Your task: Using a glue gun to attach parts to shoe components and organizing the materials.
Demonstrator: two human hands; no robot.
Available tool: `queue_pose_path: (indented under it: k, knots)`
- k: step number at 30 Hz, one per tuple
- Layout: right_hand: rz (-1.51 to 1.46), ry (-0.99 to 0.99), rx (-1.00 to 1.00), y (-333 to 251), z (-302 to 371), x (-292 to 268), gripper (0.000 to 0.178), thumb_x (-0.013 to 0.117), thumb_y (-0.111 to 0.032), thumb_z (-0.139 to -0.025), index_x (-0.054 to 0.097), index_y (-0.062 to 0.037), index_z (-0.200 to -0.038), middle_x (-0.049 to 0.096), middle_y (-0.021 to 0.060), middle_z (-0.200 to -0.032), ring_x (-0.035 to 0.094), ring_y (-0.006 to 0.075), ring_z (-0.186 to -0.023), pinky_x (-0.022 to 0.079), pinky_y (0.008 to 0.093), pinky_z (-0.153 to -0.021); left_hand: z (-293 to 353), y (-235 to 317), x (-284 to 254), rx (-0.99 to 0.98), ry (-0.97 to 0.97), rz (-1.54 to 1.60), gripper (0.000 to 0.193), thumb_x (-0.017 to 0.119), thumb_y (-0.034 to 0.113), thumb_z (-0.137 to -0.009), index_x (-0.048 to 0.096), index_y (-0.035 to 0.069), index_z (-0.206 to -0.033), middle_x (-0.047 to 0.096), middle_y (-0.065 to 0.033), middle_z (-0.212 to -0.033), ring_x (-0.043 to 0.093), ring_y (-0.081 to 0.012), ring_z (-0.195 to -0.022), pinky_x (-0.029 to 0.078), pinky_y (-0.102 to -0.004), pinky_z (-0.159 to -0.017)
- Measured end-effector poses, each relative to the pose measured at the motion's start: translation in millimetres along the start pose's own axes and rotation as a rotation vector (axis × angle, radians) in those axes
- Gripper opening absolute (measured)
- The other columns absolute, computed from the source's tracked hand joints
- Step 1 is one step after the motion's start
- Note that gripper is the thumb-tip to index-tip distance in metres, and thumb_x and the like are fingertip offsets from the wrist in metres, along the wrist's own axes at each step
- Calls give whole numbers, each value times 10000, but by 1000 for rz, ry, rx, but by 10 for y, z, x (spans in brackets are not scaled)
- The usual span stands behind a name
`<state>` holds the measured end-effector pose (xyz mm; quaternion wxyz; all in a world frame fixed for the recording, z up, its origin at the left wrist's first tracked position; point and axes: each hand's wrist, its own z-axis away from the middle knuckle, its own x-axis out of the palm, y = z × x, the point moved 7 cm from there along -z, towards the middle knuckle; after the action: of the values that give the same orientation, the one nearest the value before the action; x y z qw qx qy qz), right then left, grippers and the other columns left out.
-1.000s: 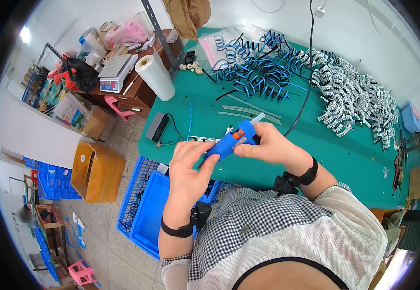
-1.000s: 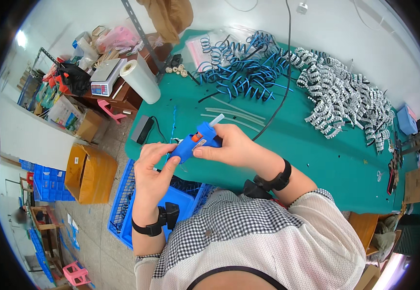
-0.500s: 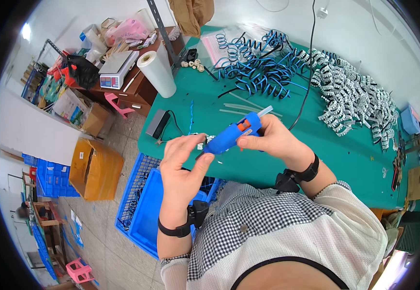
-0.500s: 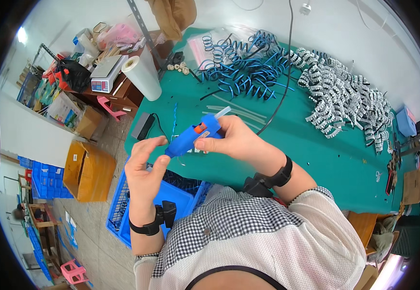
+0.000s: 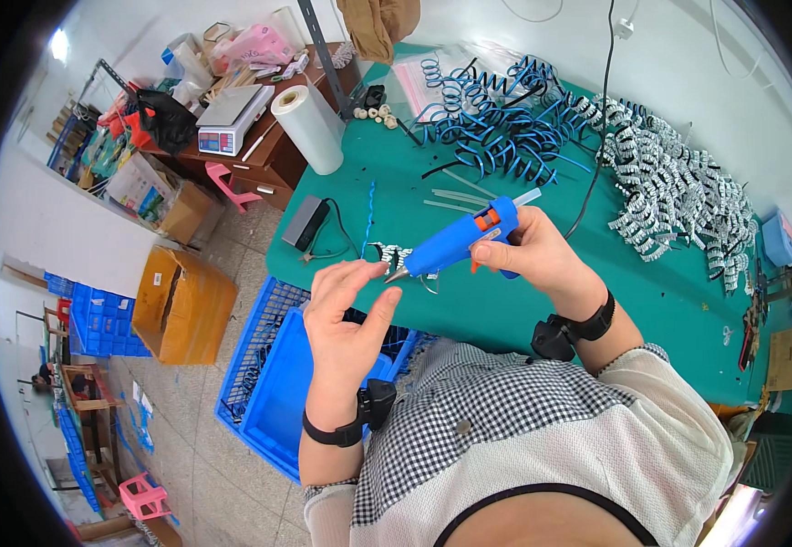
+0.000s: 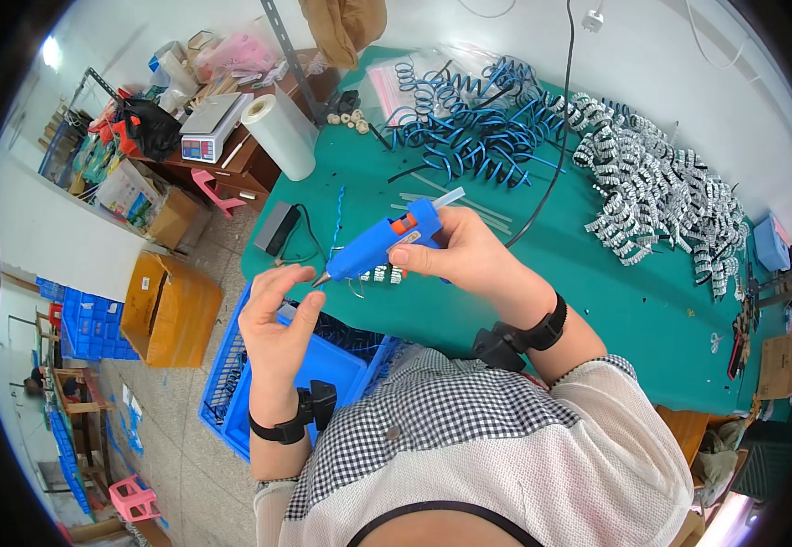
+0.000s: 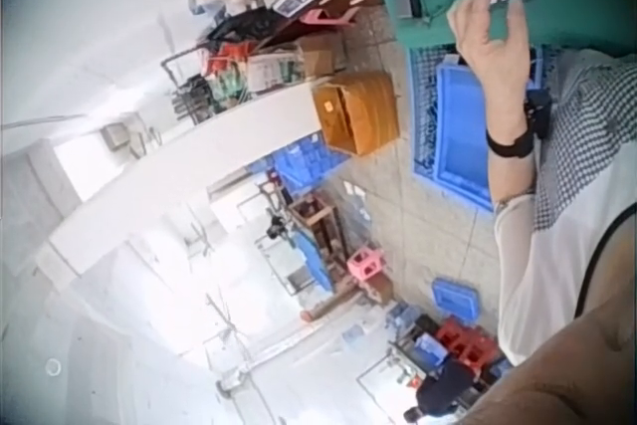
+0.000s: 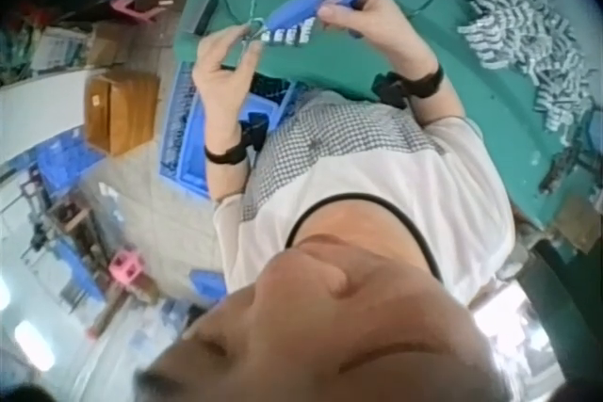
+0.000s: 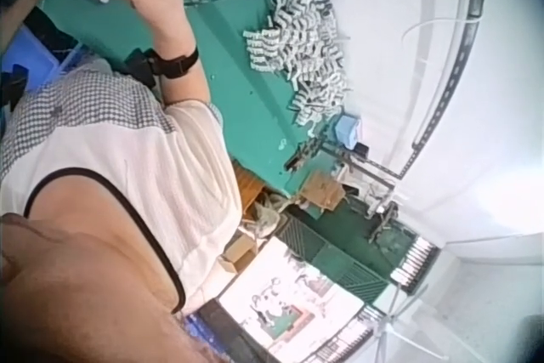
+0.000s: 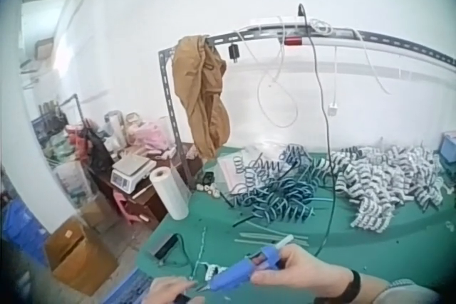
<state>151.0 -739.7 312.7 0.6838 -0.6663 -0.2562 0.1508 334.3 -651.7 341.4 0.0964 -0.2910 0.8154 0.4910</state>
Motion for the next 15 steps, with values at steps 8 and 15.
queue_pose_path:
  k: [8,15]
  knots:
    - [-5,9,-10,2,-24,-25,275,708,-259,-724,613,-35,-852,602,31,-694,500,65,-581,371,202,-509,-29,-51,-40,-79,112,59,241,704,79,-677,629,37,-902,622,-67,-904,545,-208,-888,421,-313,-798]
    - [-36,-51,50,-11,5,10,270,688,-212,-751,604,-24,-926,608,12,-791,534,67,-726,416,206,-639,-51,-12,-3,-30,94,31,223,703,76,-679,634,39,-887,620,-63,-880,545,-211,-885,422,-308,-789]
